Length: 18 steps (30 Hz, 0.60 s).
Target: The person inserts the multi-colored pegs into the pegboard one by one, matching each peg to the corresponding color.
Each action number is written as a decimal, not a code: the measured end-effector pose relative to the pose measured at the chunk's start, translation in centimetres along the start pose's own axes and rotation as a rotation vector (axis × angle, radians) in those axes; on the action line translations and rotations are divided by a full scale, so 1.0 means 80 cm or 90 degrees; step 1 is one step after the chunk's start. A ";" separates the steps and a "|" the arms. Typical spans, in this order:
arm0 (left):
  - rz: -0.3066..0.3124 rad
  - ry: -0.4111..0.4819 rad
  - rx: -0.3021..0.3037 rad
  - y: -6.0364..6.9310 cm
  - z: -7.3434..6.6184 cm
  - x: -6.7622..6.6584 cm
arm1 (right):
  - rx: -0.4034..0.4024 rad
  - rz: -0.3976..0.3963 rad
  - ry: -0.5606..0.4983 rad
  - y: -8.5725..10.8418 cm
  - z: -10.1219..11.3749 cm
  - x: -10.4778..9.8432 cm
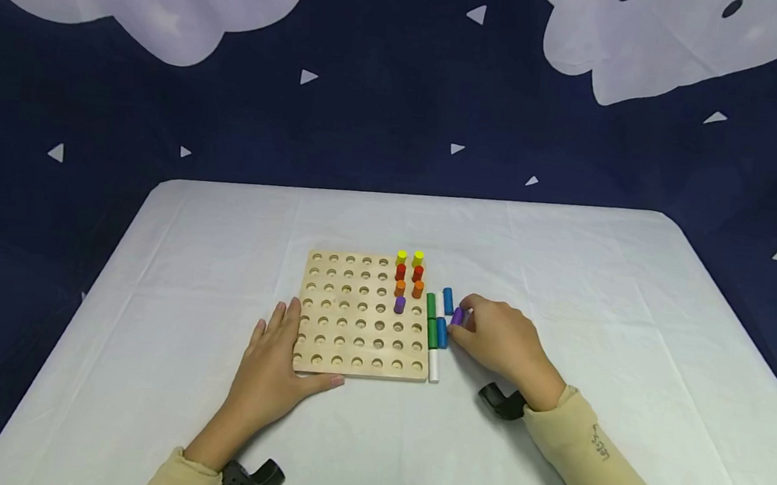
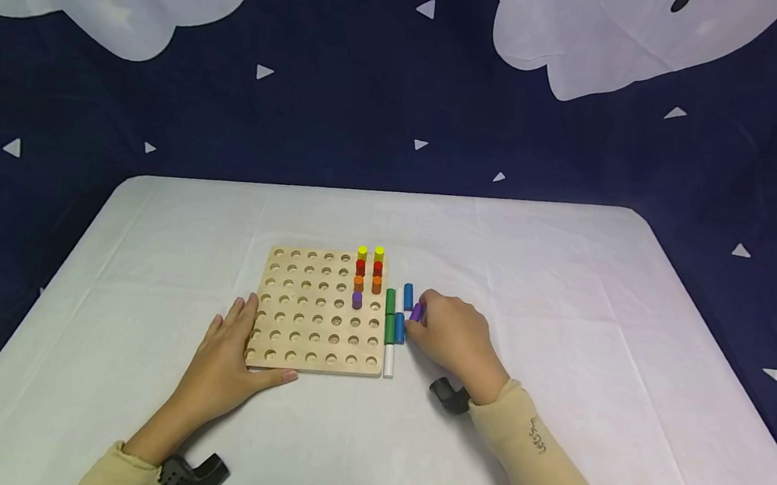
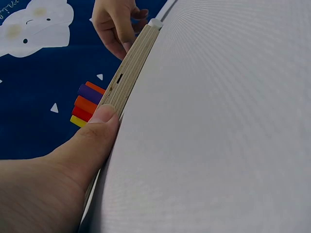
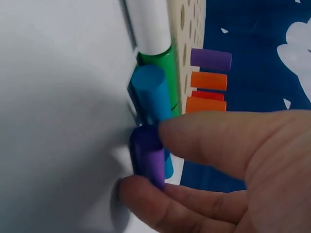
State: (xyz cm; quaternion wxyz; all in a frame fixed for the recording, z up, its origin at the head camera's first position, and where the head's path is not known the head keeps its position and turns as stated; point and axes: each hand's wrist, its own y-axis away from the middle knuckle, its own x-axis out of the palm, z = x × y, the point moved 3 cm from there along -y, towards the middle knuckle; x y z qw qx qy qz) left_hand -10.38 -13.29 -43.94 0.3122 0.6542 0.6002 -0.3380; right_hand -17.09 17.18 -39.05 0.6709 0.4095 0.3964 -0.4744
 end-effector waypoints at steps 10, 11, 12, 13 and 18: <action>-0.001 0.003 0.000 0.000 0.000 0.000 | 0.005 0.009 0.039 -0.008 0.001 -0.008; -0.002 0.003 0.000 0.000 0.000 0.000 | 0.000 0.008 0.042 -0.009 0.000 -0.008; -0.002 0.003 0.000 0.000 0.000 0.000 | -0.005 0.006 0.046 -0.009 0.000 -0.009; -0.002 0.003 0.000 0.000 0.000 0.000 | -0.008 0.003 0.049 -0.009 0.000 -0.009; -0.005 0.003 0.001 0.000 0.000 0.000 | -0.018 -0.010 0.055 -0.010 -0.003 -0.007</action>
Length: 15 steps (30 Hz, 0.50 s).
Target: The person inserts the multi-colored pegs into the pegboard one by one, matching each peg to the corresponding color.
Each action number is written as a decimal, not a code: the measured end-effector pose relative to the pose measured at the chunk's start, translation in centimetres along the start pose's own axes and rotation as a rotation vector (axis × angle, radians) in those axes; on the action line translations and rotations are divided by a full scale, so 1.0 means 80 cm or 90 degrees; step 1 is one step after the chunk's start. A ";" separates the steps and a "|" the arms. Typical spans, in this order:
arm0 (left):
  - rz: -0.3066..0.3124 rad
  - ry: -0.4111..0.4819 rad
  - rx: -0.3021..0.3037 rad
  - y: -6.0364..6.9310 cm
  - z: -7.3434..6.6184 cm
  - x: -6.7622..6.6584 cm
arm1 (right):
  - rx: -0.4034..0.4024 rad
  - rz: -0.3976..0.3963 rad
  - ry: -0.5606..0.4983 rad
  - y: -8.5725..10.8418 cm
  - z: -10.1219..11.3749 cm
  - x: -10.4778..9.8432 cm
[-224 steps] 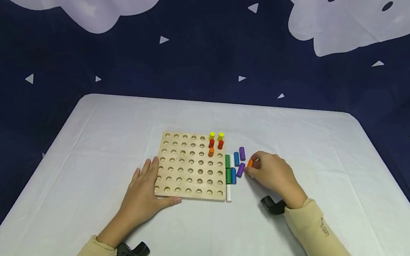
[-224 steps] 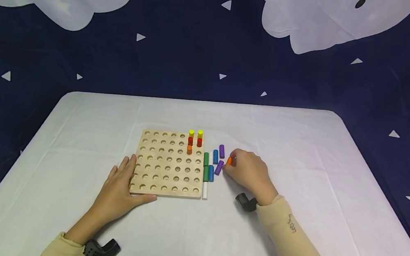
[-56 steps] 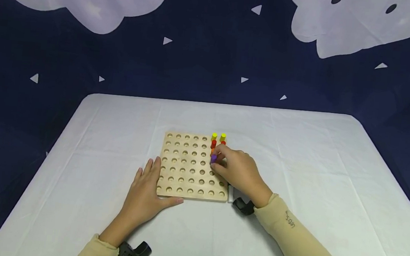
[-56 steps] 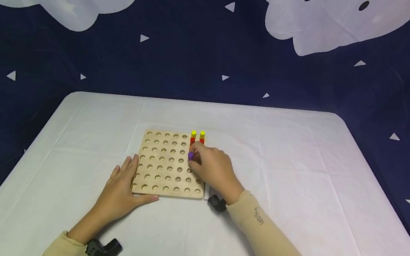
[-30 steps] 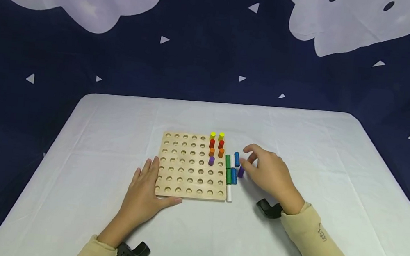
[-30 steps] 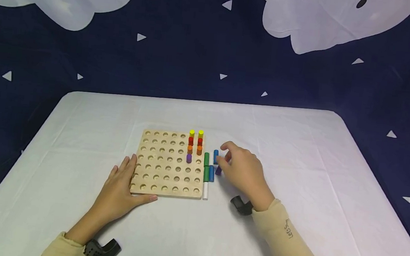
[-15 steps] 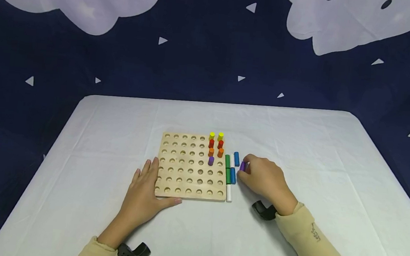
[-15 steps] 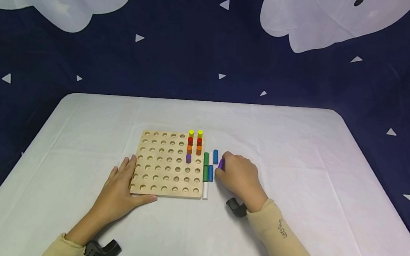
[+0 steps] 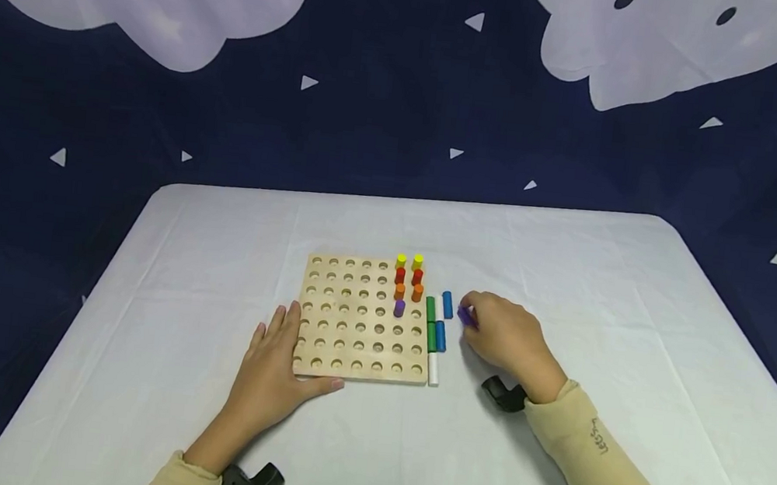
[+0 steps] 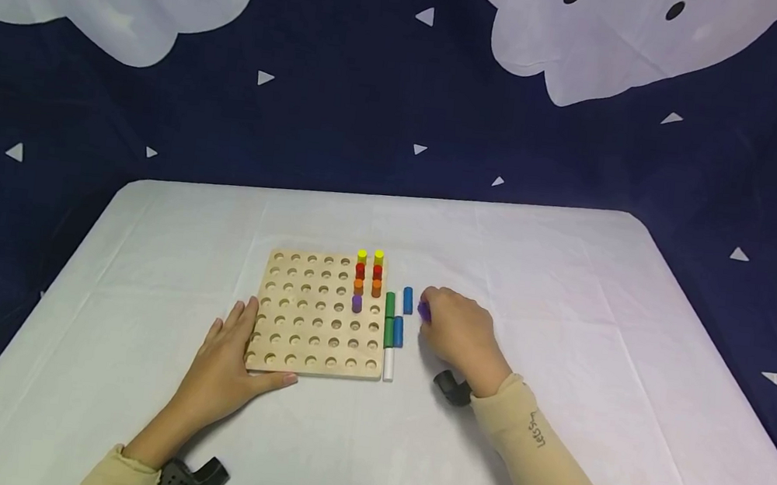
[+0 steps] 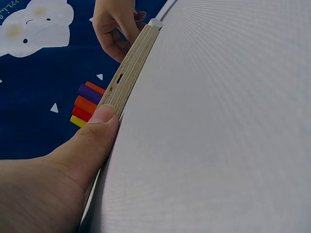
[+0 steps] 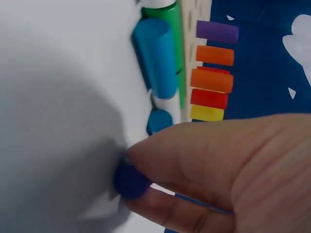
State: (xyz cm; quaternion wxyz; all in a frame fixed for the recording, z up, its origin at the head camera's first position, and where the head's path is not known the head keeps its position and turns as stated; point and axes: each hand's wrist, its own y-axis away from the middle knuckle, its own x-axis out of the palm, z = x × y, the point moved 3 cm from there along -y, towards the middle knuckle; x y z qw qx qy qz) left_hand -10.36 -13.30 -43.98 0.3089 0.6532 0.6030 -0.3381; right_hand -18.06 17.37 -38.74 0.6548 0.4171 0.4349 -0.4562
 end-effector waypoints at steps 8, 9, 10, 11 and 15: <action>-0.001 0.000 0.001 0.001 0.001 0.001 | 0.007 0.010 -0.007 -0.003 -0.011 0.006; -0.001 -0.001 0.001 0.001 0.001 0.001 | 0.007 0.010 -0.015 -0.004 -0.013 0.007; -0.002 -0.002 0.001 0.000 0.002 0.001 | 0.006 0.009 -0.025 -0.004 -0.015 0.008; -0.003 -0.003 0.002 0.000 0.002 0.001 | 0.006 0.008 -0.035 -0.004 -0.017 0.008; -0.004 -0.005 0.002 -0.001 0.002 0.001 | -0.002 -0.010 -0.084 -0.006 -0.021 0.007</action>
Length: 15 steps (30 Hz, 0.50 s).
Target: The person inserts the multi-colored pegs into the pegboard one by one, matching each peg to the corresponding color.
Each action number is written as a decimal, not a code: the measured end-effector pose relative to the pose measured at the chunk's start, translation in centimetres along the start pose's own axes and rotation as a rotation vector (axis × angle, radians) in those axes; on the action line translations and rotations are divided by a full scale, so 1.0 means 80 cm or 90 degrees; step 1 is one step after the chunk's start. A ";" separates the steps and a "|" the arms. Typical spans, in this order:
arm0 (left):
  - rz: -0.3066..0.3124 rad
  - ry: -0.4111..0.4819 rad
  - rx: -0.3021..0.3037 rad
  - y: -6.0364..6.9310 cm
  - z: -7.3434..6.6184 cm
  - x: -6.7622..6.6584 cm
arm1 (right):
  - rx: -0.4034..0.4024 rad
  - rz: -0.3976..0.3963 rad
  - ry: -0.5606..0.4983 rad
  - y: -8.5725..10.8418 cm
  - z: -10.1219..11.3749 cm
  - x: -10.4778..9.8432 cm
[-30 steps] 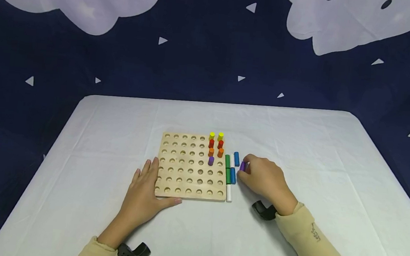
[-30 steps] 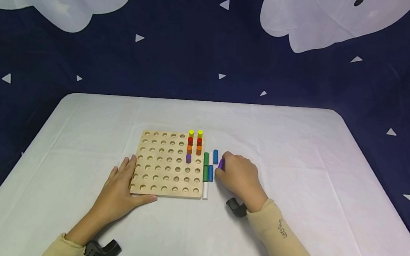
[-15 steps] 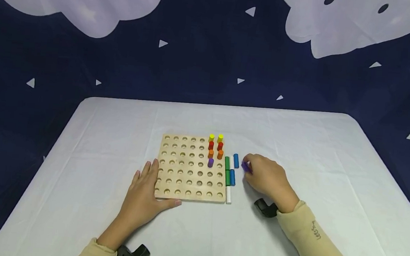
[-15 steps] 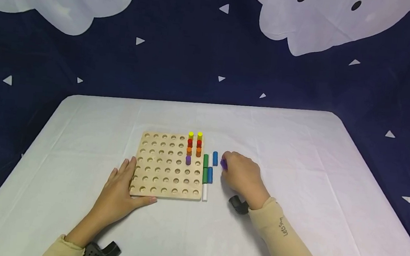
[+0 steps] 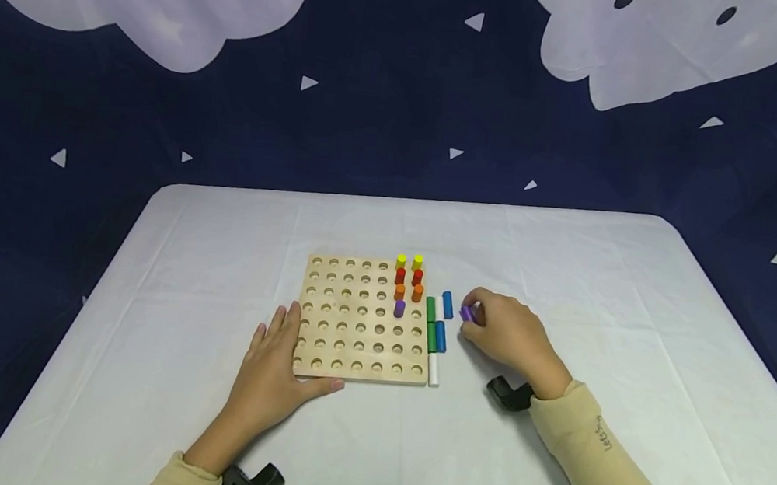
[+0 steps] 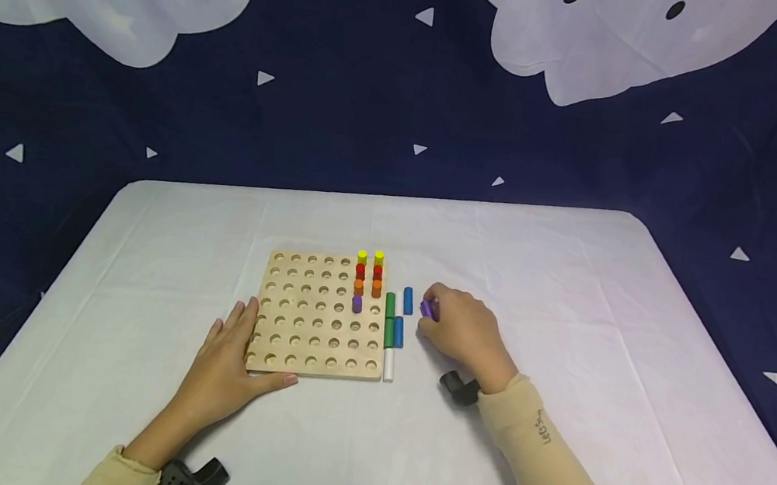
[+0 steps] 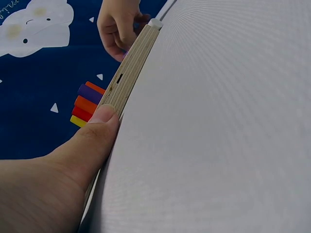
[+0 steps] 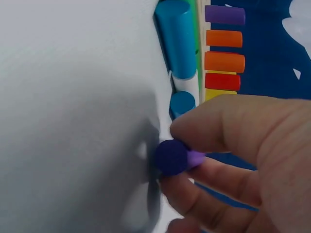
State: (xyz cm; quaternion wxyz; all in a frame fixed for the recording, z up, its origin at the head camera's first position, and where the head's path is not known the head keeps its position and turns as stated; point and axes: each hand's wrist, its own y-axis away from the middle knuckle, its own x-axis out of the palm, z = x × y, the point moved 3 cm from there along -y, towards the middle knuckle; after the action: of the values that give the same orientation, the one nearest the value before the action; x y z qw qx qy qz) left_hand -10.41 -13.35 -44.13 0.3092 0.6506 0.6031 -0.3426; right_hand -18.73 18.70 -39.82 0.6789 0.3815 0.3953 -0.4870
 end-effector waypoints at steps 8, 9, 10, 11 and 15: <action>0.001 0.001 0.000 -0.001 0.000 -0.001 | -0.033 -0.064 -0.107 -0.006 0.006 -0.005; 0.001 0.001 0.000 -0.001 -0.001 -0.001 | -0.036 -0.069 -0.122 -0.006 0.009 -0.005; 0.001 0.000 0.000 -0.001 -0.001 -0.001 | -0.037 -0.072 -0.135 -0.007 0.011 -0.005; 0.001 0.000 0.001 -0.001 -0.001 -0.001 | -0.039 -0.076 -0.146 -0.007 0.014 -0.005; -0.001 0.000 0.003 -0.001 -0.001 0.000 | -0.049 -0.084 -0.164 -0.008 0.024 -0.003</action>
State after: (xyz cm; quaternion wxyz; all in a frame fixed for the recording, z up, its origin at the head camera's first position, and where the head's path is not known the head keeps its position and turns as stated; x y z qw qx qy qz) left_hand -10.49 -13.32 -44.08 0.3074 0.6511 0.6025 -0.3443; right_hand -19.10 16.92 -38.96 0.7047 0.2625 0.3473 -0.5602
